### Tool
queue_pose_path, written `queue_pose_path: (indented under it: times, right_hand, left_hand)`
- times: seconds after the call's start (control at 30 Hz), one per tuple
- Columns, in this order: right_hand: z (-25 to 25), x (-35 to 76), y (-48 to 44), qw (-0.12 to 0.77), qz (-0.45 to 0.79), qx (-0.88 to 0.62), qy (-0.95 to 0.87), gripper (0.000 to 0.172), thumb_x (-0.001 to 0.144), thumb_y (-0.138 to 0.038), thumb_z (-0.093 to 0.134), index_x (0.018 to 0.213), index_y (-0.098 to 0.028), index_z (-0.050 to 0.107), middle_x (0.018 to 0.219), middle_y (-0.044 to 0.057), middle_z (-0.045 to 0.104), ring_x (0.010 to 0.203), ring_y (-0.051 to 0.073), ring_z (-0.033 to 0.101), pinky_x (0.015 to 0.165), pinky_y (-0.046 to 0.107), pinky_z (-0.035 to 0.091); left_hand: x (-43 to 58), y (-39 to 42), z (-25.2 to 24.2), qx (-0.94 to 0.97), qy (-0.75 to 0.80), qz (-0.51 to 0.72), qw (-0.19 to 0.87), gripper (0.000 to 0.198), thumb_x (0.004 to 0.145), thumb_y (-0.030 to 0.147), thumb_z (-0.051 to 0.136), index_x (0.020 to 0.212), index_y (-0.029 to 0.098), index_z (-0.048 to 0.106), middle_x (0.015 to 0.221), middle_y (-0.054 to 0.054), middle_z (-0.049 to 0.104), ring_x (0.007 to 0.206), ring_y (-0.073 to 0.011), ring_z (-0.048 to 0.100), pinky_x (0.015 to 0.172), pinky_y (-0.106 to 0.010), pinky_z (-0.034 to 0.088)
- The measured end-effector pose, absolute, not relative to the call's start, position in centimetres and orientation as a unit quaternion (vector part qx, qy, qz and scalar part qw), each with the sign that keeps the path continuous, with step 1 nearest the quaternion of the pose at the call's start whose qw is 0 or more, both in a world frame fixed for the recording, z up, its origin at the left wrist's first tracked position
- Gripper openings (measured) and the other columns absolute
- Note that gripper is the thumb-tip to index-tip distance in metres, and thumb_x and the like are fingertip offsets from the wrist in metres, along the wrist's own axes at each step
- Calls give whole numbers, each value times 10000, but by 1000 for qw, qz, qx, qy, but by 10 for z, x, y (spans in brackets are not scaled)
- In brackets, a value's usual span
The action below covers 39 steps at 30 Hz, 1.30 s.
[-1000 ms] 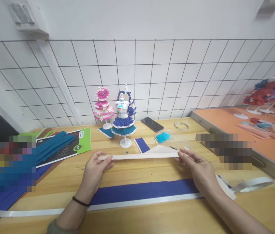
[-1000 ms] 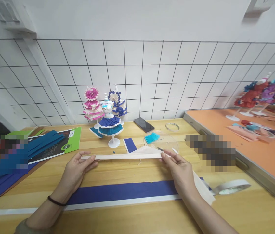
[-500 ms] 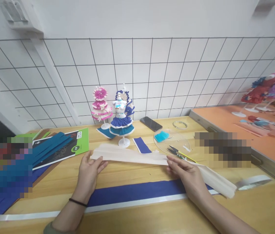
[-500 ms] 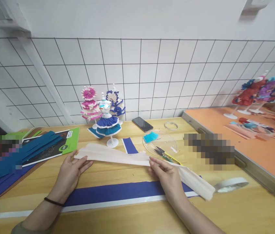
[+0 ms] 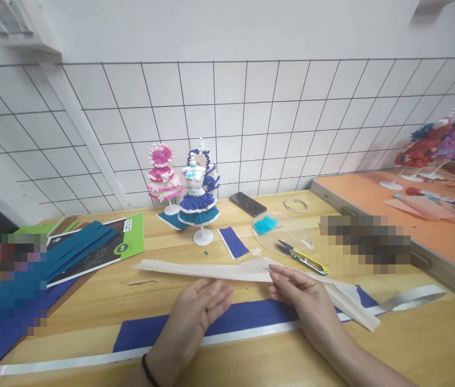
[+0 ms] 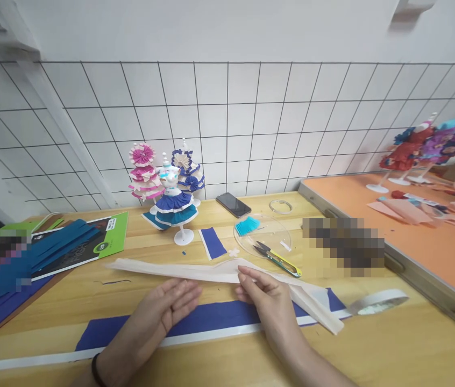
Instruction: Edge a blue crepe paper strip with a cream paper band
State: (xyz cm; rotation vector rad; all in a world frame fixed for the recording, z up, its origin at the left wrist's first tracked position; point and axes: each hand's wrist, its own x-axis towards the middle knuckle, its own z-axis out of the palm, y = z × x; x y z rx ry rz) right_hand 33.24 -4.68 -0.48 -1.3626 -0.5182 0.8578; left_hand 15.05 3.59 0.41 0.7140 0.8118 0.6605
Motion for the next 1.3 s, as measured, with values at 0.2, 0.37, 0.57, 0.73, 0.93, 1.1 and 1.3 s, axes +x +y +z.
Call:
queue_pose_path:
  times: [0.2, 0.37, 0.57, 0.73, 0.93, 1.1, 1.3]
  right_hand:
    - [-5, 317, -52, 632, 407, -608, -255, 355, 527, -423, 773, 798, -196, 736, 603, 39, 711, 561, 199, 676, 603, 299, 569]
    - [-7, 312, -55, 624, 382, -623, -277, 385, 551, -467, 747, 824, -196, 732, 626, 52, 721, 618, 228, 690, 632, 313, 569]
    - [-3, 305, -57, 625, 351, -639, -279, 381, 568, -465, 735, 829, -187, 725, 640, 50, 724, 613, 228, 689, 625, 304, 563]
    - [-2, 305, -57, 599, 340, -654, -312, 427, 550, -489, 734, 850, -186, 723, 594, 46, 713, 619, 243, 685, 598, 304, 559]
    - [-6, 308, -56, 603, 342, -650, -312, 395, 575, -457, 731, 860, -184, 717, 603, 48, 716, 609, 235, 684, 601, 297, 554]
    - [-8, 310, -56, 598, 355, -646, -316, 388, 594, -449, 725, 879, -186, 713, 623, 45, 719, 625, 232, 687, 607, 292, 554]
    - [-6, 310, -57, 596, 354, -645, -322, 419, 618, -472, 703, 912, -173, 709, 634, 64, 720, 647, 250, 689, 634, 320, 553]
  left_hand:
    - [154, 26, 2, 327, 360, 232, 842, 195, 753, 297, 630, 765, 103, 622, 964, -168, 670, 918, -246, 632, 785, -313, 515]
    - [153, 28, 5, 320, 369, 240, 839, 212, 747, 292, 634, 743, 79, 641, 887, -171, 687, 842, -223, 653, 714, -269, 518]
    - [154, 25, 9, 314, 371, 219, 846, 280, 786, 324, 579, 807, 52, 645, 901, -181, 683, 806, -221, 657, 697, -284, 519]
    - [155, 23, 8, 314, 401, 198, 838, 294, 805, 306, 550, 819, 30, 649, 924, -196, 678, 743, -202, 662, 653, -265, 519]
    - [154, 22, 6, 331, 396, 215, 829, 281, 796, 309, 568, 833, 42, 645, 913, -186, 683, 750, -201, 662, 648, -265, 520]
    - [156, 21, 5, 361, 387, 218, 820, 241, 761, 248, 622, 907, 57, 632, 916, -165, 684, 731, -182, 662, 620, -241, 516]
    - [155, 20, 7, 340, 403, 224, 820, 193, 775, 233, 602, 833, 52, 642, 870, -156, 695, 714, -178, 665, 603, -232, 517]
